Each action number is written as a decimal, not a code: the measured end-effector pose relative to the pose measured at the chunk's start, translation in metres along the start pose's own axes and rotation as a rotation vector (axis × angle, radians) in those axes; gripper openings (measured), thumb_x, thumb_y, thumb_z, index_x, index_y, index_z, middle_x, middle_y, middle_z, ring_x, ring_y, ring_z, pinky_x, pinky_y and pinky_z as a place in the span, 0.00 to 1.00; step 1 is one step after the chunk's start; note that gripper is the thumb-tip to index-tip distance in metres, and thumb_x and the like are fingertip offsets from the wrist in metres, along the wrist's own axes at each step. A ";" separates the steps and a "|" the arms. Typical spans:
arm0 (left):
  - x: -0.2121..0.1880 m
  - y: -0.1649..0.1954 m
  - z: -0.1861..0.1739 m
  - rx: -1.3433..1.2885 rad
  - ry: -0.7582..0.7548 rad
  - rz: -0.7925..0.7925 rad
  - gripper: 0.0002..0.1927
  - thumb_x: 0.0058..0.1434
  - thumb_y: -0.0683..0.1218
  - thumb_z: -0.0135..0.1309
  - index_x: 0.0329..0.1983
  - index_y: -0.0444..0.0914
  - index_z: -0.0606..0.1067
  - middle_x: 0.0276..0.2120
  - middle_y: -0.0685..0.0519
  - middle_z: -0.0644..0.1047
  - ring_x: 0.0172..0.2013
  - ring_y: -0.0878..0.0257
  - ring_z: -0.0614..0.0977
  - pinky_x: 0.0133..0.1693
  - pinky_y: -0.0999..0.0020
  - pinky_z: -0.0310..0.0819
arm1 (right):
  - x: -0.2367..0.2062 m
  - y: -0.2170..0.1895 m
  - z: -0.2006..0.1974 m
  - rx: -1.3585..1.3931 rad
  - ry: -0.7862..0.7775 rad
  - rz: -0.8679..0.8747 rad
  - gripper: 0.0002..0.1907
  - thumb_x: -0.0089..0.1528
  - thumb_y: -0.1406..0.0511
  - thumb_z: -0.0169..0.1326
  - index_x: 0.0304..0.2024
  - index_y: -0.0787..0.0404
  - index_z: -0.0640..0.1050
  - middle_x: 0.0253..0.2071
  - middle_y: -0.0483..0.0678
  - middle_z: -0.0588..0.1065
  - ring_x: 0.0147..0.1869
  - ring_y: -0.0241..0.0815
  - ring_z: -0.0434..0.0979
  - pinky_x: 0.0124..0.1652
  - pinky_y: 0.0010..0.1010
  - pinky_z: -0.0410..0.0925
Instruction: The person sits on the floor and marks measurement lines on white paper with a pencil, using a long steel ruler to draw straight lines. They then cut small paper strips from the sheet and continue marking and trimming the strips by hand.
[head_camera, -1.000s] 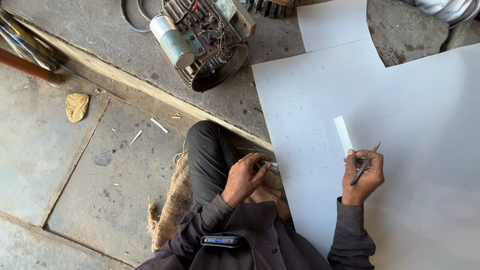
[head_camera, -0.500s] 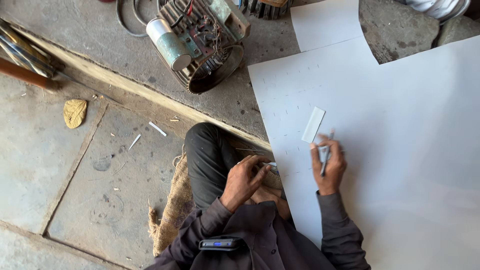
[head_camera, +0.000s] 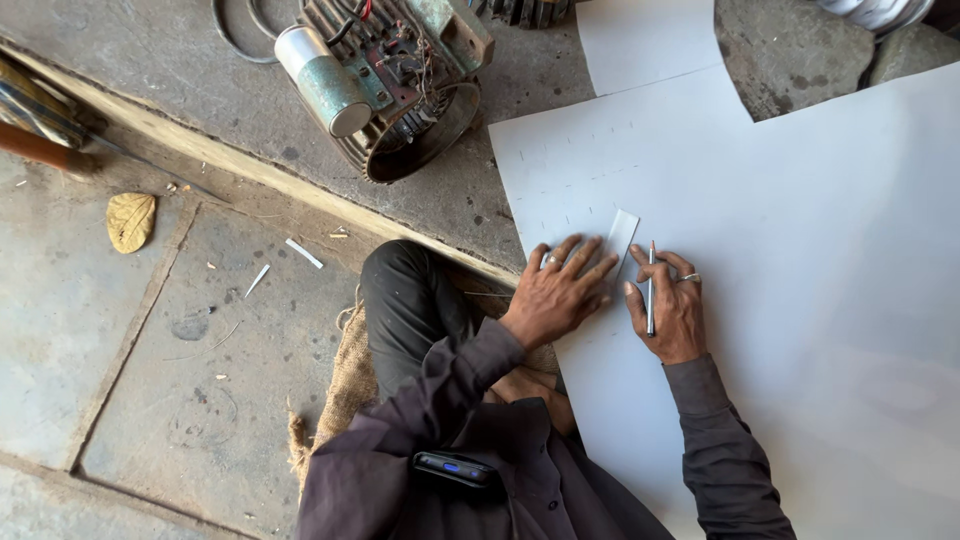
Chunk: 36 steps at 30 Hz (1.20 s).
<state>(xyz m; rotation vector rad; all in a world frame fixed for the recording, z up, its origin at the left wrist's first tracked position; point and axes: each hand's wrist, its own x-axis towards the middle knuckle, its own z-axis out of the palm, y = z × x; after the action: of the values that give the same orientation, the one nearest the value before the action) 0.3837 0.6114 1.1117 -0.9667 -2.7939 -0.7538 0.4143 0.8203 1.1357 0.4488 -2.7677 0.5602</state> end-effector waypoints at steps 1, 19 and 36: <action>0.007 -0.004 0.008 0.046 -0.033 -0.017 0.32 0.69 0.64 0.45 0.73 0.51 0.61 0.71 0.50 0.61 0.70 0.51 0.61 0.65 0.37 0.53 | 0.001 0.001 0.000 0.004 0.004 -0.013 0.09 0.66 0.66 0.55 0.41 0.60 0.68 0.59 0.51 0.79 0.67 0.55 0.70 0.63 0.46 0.63; -0.002 -0.005 -0.001 -0.096 0.088 -0.029 0.23 0.66 0.56 0.51 0.62 0.45 0.73 0.66 0.52 0.71 0.66 0.52 0.69 0.63 0.49 0.61 | -0.020 0.014 0.018 0.038 0.187 0.110 0.24 0.66 0.54 0.55 0.60 0.56 0.73 0.51 0.53 0.78 0.61 0.60 0.73 0.61 0.51 0.63; -0.011 -0.020 0.022 0.101 0.165 0.008 0.27 0.66 0.62 0.45 0.65 0.48 0.72 0.68 0.44 0.68 0.70 0.46 0.66 0.64 0.37 0.60 | -0.149 0.066 -0.026 1.043 0.888 0.674 0.11 0.70 0.63 0.50 0.51 0.63 0.73 0.61 0.54 0.75 0.64 0.47 0.74 0.53 0.44 0.71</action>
<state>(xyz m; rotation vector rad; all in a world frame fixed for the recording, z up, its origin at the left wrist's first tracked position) 0.3815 0.6022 1.0818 -0.8566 -2.6559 -0.6520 0.5327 0.9258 1.0879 -0.4959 -1.5294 1.8049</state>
